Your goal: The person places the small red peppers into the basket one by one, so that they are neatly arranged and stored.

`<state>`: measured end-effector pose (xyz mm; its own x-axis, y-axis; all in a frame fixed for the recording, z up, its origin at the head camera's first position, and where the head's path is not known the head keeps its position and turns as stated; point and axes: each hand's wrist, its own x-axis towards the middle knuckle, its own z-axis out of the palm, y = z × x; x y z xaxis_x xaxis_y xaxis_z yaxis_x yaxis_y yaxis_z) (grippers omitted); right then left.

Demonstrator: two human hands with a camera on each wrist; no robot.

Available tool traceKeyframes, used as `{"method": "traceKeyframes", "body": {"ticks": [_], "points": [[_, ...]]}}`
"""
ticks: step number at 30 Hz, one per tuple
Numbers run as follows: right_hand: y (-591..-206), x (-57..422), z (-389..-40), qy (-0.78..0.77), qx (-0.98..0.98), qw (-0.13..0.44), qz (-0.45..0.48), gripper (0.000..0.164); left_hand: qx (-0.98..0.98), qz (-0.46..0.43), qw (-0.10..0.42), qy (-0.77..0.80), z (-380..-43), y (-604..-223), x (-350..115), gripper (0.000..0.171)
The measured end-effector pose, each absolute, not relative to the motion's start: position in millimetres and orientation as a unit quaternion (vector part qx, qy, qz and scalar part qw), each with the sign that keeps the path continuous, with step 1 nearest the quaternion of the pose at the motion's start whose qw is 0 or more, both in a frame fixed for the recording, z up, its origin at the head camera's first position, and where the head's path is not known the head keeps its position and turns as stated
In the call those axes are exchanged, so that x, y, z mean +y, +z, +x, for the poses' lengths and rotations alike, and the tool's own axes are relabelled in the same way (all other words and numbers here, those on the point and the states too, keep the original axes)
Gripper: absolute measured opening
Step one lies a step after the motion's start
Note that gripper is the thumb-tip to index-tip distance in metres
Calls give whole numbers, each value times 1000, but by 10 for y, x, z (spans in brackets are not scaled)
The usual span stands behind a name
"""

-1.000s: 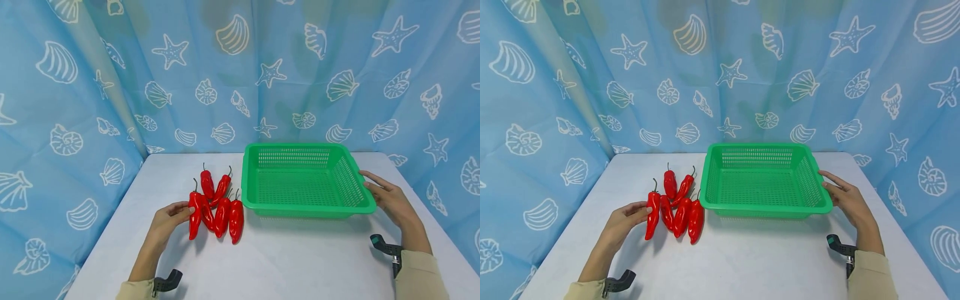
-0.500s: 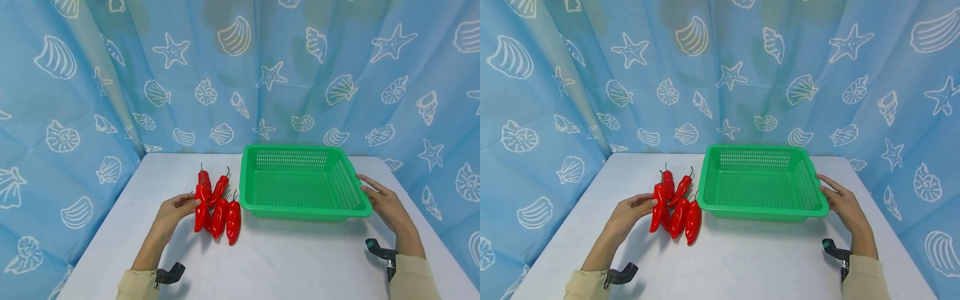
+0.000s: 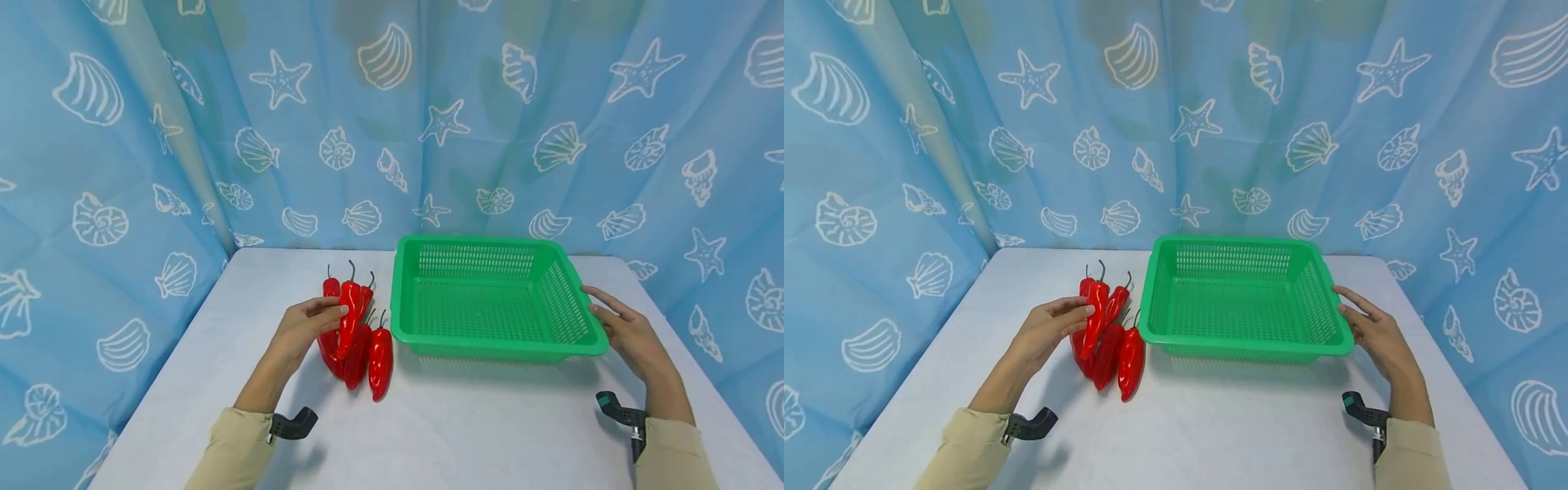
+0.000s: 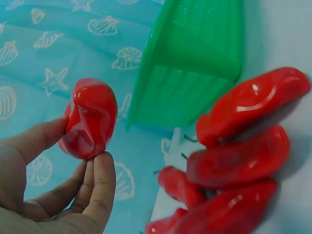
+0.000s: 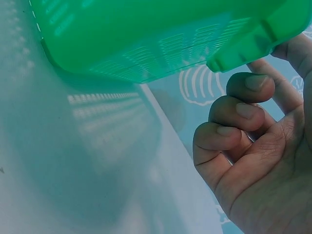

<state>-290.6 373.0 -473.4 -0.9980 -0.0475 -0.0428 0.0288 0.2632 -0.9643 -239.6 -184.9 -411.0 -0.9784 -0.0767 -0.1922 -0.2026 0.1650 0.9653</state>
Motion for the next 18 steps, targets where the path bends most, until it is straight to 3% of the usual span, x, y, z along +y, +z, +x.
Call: {"method": "traceKeyframes", "body": {"ticks": [18], "points": [[-4769,3721,-2893,-612,790,29,-6,61,751,-52,53,656,-2598,-3969,-1463,53]]}}
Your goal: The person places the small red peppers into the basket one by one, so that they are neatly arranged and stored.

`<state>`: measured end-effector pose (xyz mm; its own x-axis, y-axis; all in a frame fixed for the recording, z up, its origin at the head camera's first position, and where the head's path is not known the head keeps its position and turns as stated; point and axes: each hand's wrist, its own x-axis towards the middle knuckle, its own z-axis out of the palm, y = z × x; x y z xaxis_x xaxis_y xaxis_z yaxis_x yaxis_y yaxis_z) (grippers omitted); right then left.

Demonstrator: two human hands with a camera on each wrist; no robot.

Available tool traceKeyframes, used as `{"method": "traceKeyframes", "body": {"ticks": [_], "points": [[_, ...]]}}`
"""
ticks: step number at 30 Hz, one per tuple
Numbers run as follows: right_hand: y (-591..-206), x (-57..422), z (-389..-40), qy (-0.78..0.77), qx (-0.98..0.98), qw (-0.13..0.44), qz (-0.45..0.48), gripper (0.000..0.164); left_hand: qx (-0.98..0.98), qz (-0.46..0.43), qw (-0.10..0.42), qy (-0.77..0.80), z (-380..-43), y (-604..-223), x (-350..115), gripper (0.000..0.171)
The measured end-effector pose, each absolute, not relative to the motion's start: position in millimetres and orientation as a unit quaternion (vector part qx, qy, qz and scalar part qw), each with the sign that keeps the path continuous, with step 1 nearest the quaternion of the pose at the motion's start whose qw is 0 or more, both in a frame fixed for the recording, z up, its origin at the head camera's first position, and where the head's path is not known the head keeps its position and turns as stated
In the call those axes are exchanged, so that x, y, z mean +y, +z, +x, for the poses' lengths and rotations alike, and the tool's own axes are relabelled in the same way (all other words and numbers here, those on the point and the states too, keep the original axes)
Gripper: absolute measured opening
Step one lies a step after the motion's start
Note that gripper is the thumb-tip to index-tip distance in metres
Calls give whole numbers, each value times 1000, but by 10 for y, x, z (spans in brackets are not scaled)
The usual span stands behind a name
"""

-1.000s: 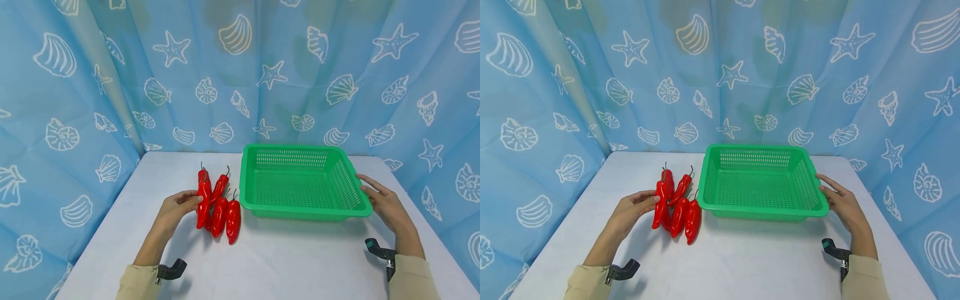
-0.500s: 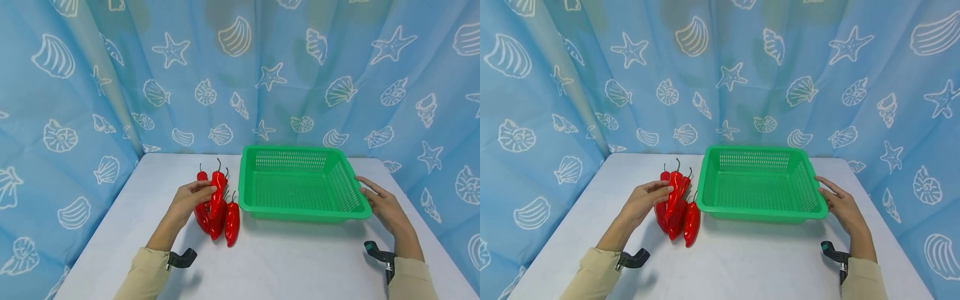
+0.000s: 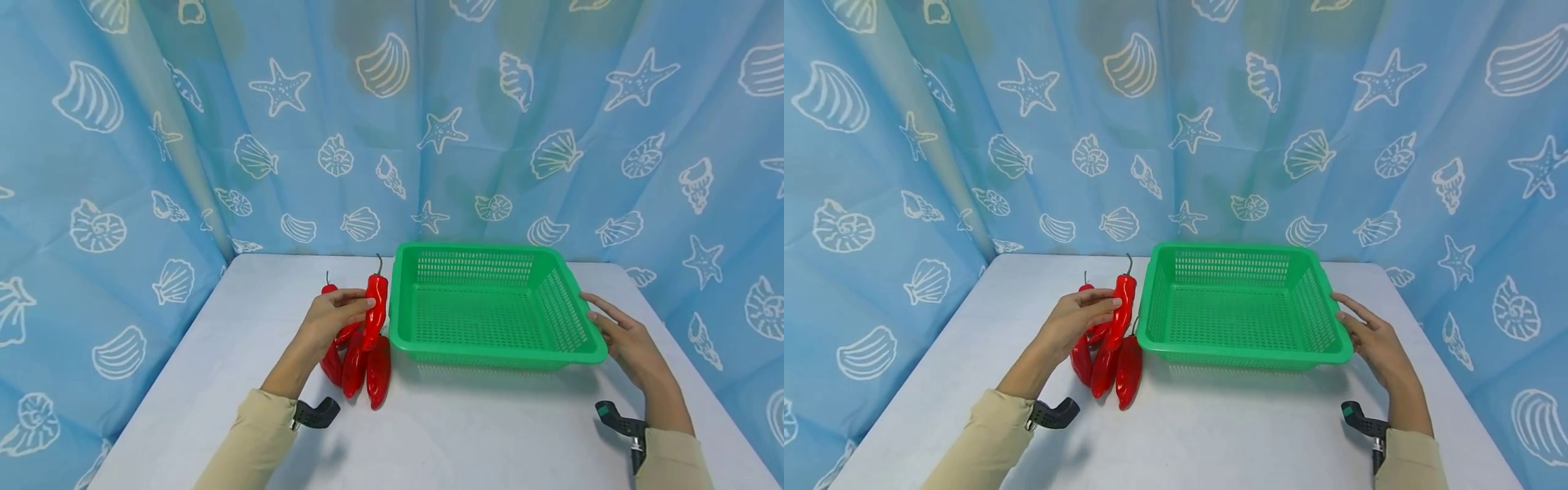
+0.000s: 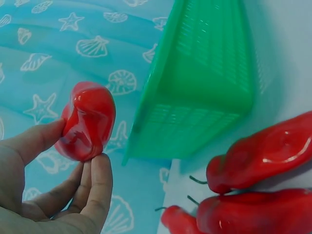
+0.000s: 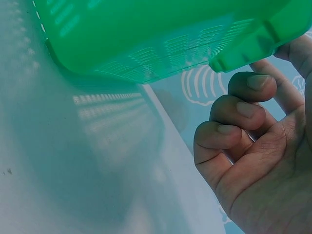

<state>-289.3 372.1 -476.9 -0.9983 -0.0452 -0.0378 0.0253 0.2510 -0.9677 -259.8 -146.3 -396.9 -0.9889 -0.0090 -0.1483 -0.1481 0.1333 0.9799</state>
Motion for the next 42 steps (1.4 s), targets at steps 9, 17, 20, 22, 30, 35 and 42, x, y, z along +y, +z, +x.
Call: {"method": "traceKeyframes", "body": {"ticks": [9,17,20,22,30,35,42], "points": [[-4782,3717,-2875,-606,795,30,-3,60,767,-55,56,636,-2672,-3869,-1335,56],[-4772,3722,-2889,-629,777,30,-4,59,764,-49,66,640,-2753,-3801,-1227,57],[-4782,3728,-2885,-638,769,32,-5,58,760,-43,73,644,-2769,-3790,-1171,57],[-4783,3727,-2882,-643,765,33,-5,58,757,-31,78,648,-2781,-3783,-1132,55],[-4772,3717,-2887,-641,766,32,-11,58,739,-9,106,665,-2885,-3736,-964,50],[-4773,3701,-2875,-644,764,33,-25,59,743,-8,125,657,-2961,-3703,-881,47],[-4804,3734,-2887,-637,770,28,-25,57,734,-9,136,666,-3069,-3645,-722,46]]}}
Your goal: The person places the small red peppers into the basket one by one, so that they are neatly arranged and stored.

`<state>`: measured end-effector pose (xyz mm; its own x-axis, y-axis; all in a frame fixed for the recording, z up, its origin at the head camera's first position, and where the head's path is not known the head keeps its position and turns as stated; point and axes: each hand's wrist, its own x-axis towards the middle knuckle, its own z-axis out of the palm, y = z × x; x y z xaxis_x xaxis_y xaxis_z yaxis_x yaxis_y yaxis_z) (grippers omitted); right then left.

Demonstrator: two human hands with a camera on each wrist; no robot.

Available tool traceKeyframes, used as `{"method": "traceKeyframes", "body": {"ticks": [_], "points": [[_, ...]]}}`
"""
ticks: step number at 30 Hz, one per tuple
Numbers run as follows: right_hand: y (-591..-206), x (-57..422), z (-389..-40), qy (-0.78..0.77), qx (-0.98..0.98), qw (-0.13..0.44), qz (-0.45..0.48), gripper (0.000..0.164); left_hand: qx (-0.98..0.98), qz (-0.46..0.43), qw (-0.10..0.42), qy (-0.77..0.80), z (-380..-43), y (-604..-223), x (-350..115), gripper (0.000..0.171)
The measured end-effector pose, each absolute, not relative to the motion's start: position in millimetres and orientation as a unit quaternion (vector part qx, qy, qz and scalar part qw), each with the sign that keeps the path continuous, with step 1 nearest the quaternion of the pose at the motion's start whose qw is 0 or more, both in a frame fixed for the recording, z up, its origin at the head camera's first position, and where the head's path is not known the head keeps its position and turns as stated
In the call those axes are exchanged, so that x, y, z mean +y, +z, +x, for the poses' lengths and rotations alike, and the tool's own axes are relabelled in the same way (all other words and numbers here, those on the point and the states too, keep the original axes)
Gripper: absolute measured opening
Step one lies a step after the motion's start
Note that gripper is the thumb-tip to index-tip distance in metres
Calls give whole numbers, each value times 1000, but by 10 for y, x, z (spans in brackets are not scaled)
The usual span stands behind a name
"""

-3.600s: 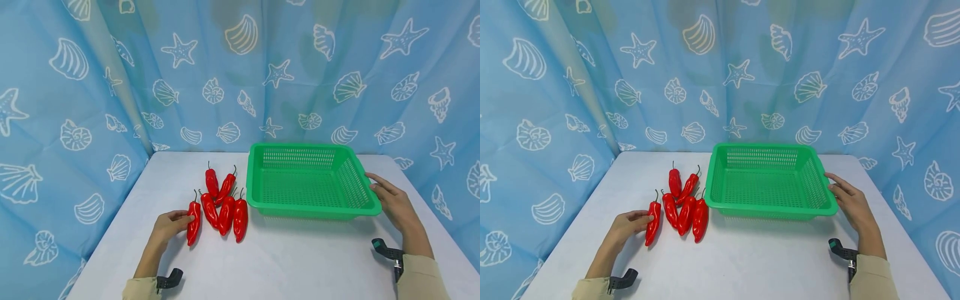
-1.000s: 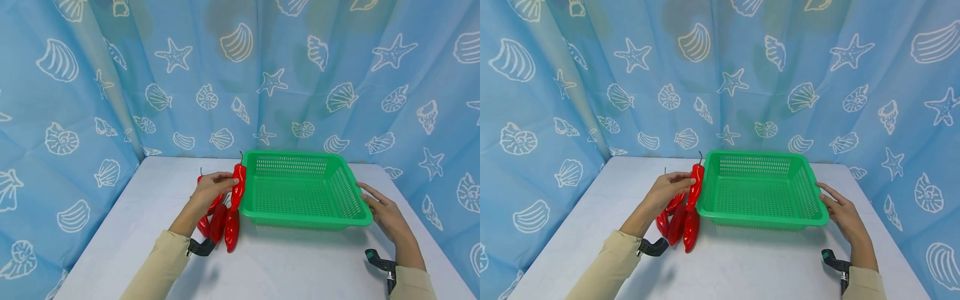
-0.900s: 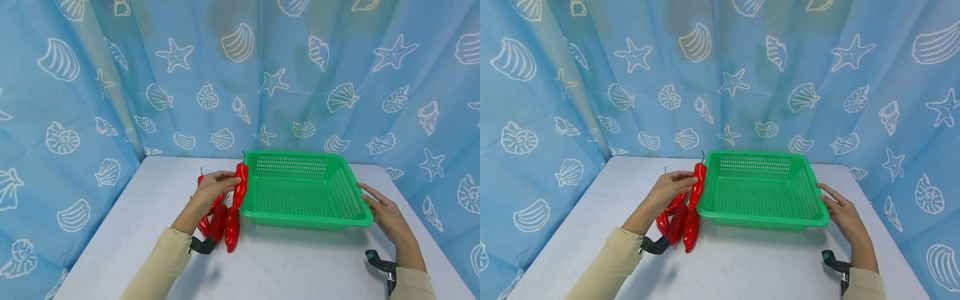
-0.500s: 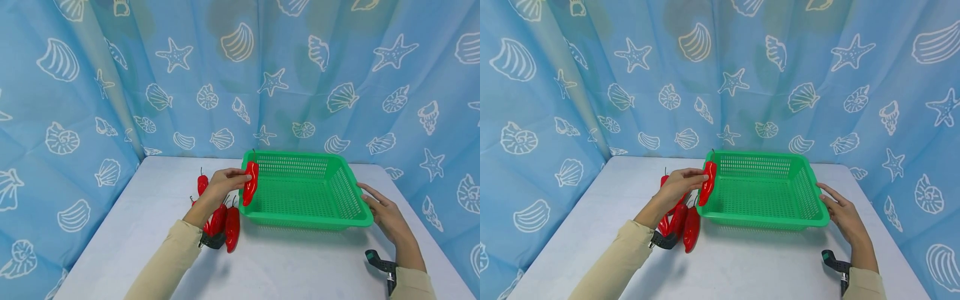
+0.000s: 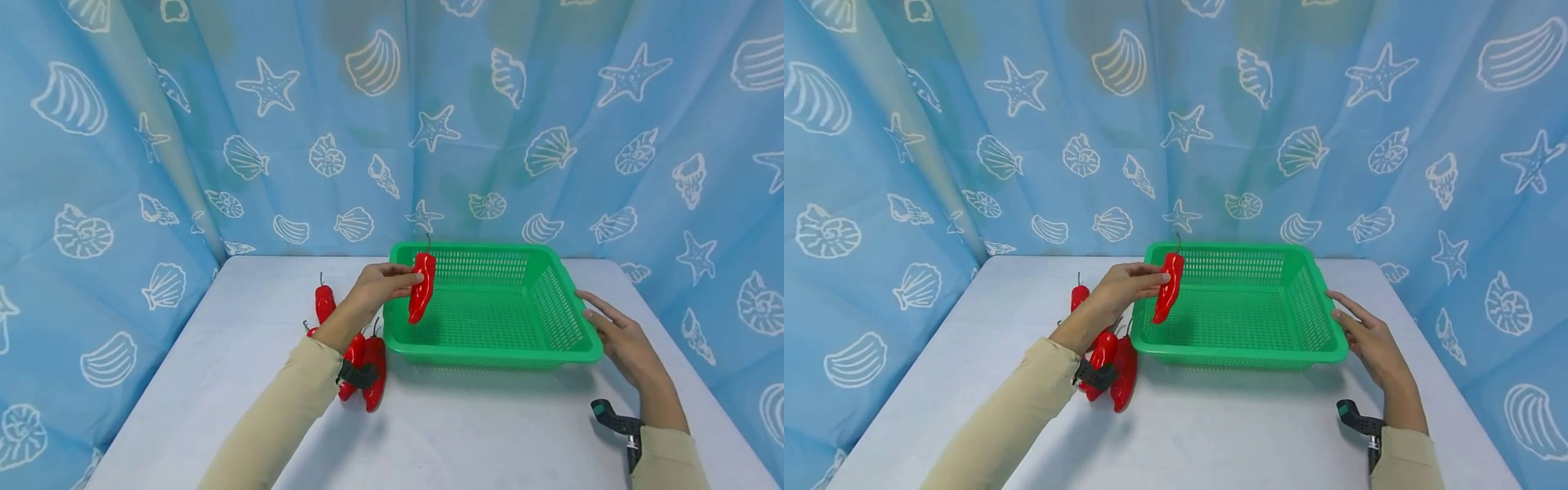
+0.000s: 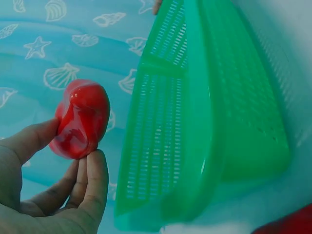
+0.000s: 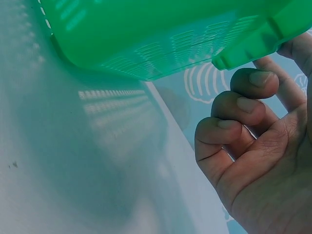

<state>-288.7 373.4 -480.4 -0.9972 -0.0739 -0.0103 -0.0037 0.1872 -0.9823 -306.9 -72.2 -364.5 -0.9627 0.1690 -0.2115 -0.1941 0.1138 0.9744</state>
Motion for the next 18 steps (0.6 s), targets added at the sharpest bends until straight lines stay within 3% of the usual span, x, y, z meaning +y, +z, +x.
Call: {"method": "traceKeyframes", "body": {"ticks": [18], "points": [[-4783,3727,-2889,-628,777,36,-7,59,709,15,175,684,-3258,-3587,-337,42]]}}
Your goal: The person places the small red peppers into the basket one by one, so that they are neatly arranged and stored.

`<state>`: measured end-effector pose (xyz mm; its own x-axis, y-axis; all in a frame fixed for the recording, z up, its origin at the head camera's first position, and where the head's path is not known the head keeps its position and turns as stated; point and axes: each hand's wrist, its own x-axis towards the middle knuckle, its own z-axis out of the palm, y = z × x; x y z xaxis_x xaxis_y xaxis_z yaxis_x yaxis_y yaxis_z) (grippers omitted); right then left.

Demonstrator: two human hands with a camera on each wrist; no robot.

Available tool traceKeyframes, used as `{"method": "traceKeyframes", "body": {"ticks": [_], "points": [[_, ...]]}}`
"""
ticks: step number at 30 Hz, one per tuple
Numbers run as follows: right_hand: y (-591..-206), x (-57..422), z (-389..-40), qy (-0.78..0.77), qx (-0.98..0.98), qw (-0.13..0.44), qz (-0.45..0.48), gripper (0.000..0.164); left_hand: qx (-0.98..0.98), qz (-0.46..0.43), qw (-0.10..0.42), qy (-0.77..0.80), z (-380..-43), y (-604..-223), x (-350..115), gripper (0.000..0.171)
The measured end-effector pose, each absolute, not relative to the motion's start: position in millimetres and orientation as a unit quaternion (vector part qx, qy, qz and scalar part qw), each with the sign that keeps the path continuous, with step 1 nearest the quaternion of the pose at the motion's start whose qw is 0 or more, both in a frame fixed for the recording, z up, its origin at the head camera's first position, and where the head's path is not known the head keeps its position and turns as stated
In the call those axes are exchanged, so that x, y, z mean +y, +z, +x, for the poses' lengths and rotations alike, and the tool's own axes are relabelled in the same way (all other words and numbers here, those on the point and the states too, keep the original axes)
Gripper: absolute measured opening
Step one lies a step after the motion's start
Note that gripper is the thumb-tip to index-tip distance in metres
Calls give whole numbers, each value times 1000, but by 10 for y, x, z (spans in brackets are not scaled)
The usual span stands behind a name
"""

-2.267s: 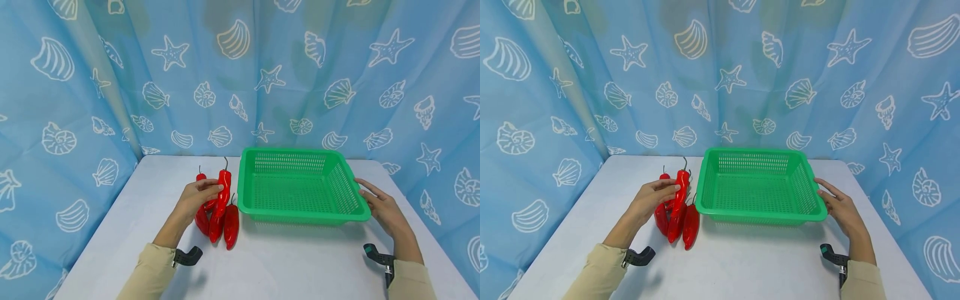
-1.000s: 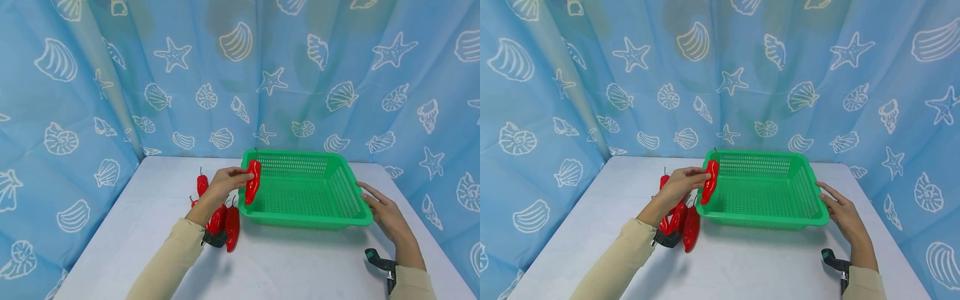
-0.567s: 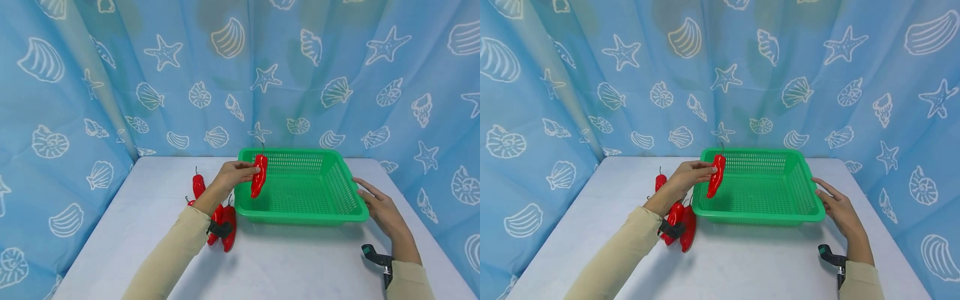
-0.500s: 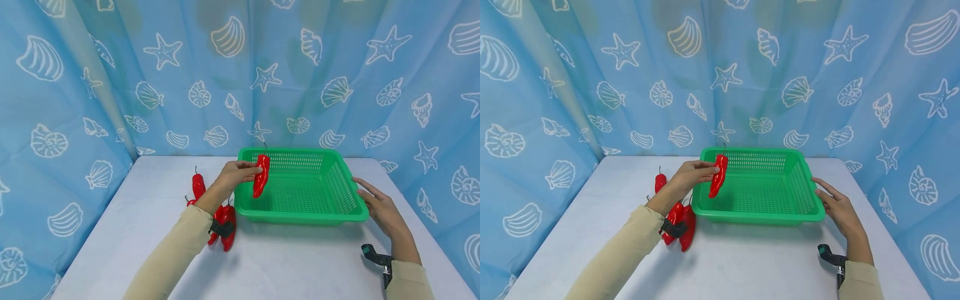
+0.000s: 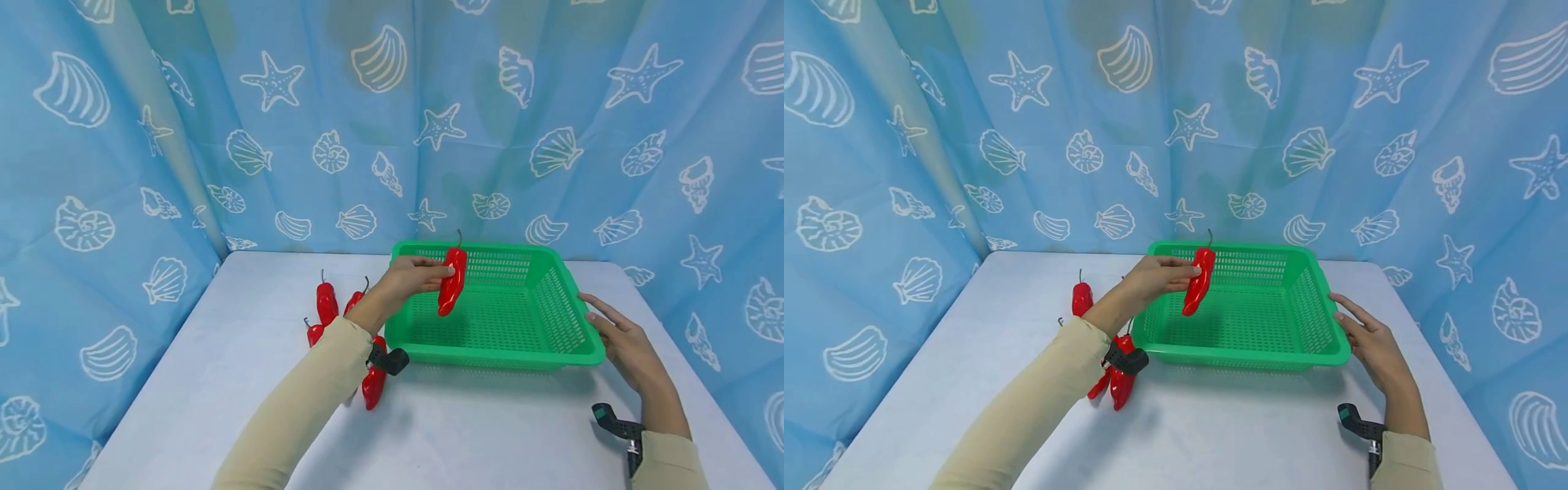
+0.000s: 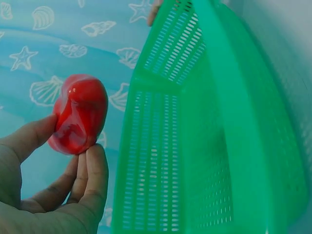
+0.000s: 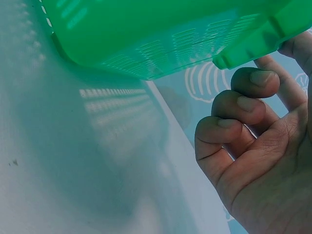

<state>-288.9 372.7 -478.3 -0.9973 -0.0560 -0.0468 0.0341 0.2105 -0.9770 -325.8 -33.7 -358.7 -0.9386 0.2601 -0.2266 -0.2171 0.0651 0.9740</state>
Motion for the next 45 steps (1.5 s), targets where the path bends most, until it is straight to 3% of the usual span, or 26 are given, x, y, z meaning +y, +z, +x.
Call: {"method": "traceKeyframes", "body": {"ticks": [45], "points": [[-4790,3710,-2887,-635,771,33,10,59,687,-70,192,697,-3477,-3927,621,24]]}}
